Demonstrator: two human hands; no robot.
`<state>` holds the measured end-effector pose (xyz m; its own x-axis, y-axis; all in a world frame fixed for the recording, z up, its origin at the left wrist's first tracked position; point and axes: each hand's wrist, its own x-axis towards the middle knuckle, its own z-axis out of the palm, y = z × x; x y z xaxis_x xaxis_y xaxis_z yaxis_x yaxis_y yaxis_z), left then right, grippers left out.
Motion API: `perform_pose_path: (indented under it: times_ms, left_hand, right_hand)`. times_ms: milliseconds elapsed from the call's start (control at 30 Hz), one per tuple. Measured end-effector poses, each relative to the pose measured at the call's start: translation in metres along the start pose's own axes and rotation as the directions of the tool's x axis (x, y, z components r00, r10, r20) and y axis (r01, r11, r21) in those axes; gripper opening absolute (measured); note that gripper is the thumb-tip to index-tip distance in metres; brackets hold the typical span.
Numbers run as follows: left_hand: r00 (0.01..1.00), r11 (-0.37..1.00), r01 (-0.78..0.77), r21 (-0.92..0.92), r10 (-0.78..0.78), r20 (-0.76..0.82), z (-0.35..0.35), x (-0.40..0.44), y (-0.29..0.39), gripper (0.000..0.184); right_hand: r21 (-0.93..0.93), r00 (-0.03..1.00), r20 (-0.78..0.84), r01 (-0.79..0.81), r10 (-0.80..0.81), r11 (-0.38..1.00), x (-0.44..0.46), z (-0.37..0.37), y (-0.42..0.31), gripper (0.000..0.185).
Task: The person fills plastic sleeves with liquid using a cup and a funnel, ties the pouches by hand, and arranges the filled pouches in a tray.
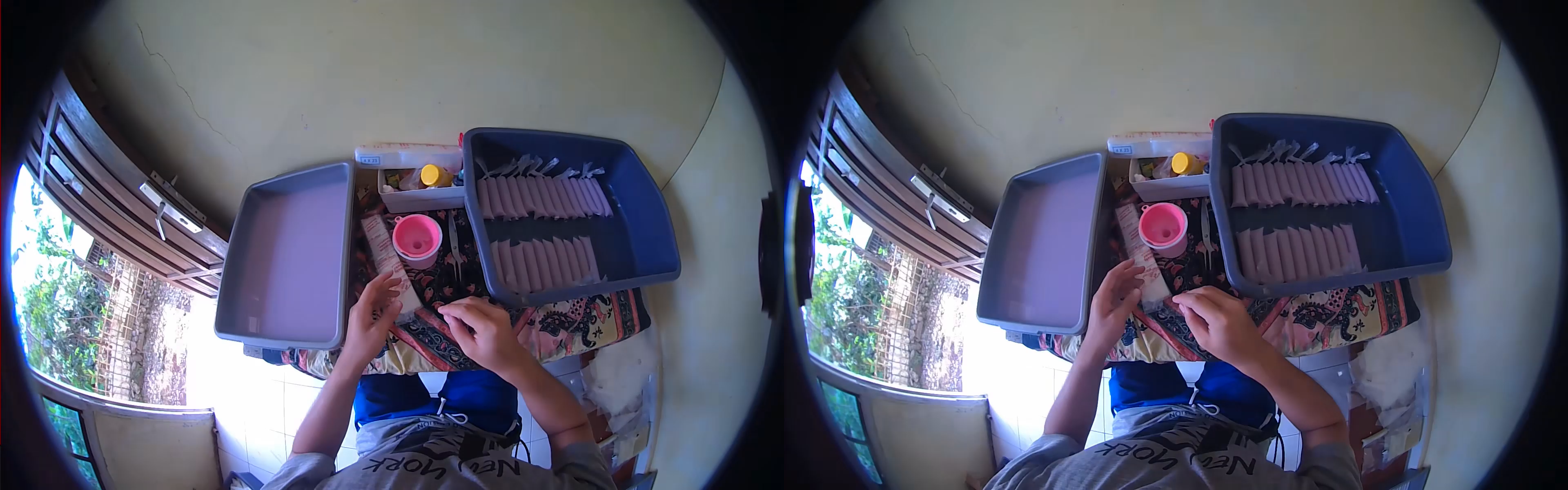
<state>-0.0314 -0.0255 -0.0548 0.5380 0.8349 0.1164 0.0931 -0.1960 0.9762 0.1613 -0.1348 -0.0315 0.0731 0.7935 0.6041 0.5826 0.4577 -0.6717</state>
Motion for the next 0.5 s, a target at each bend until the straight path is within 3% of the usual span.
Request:
perform_pose_path:
  times_ms: [100, 167, 233, 267, 333, 367, 433, 500]
  left_hand:
    - [0.997, 0.995, -0.065, 0.072, 0.062, 0.041, -0.001, -0.011, -0.027, 0.053]
    - [0.999, 0.996, -0.037, 0.081, 0.033, 0.043, -0.001, -0.015, -0.034, 0.054]
    - [0.998, 0.972, 0.057, 0.228, -0.064, 0.024, -0.002, -0.017, -0.038, 0.051]
    - [0.998, 0.973, 0.057, 0.226, -0.063, 0.020, -0.001, -0.016, -0.039, 0.051]
    - [0.986, 0.902, -0.154, 0.404, 0.165, 0.009, 0.001, -0.013, -0.038, 0.048]
    - [0.987, 0.902, -0.150, 0.406, 0.162, 0.004, 0.001, -0.012, -0.039, 0.048]
    - [0.963, 0.778, -0.256, 0.573, 0.259, 0.078, 0.001, -0.008, -0.040, 0.044]
    - [0.970, 0.785, -0.222, 0.578, 0.235, 0.054, 0.003, -0.007, -0.045, 0.041]
  right_hand:
    - [-0.064, 0.998, 0.061, 0.020, -0.016, 0.998, -0.002, 0.023, -0.001, 0.017]
    - [-0.035, 0.992, 0.114, -0.055, 0.058, 0.998, -0.001, 0.032, 0.006, 0.015]
    - [-0.012, 0.969, 0.171, -0.179, 0.178, 0.984, -0.001, 0.042, 0.026, 0.014]
    - [-0.082, 0.972, 0.149, -0.169, 0.180, 0.982, -0.004, 0.048, 0.039, 0.015]
    - [-0.143, 0.963, 0.167, -0.189, 0.212, 0.971, -0.003, 0.053, 0.050, 0.015]
    - [-0.205, 0.952, 0.175, -0.214, 0.251, 0.955, -0.003, 0.055, 0.053, 0.014]
    - [-0.176, 0.942, 0.213, -0.224, 0.259, 0.959, -0.004, 0.059, 0.058, 0.013]
    - [-0.147, 0.930, 0.250, -0.239, 0.270, 0.960, -0.006, 0.063, 0.062, 0.013]
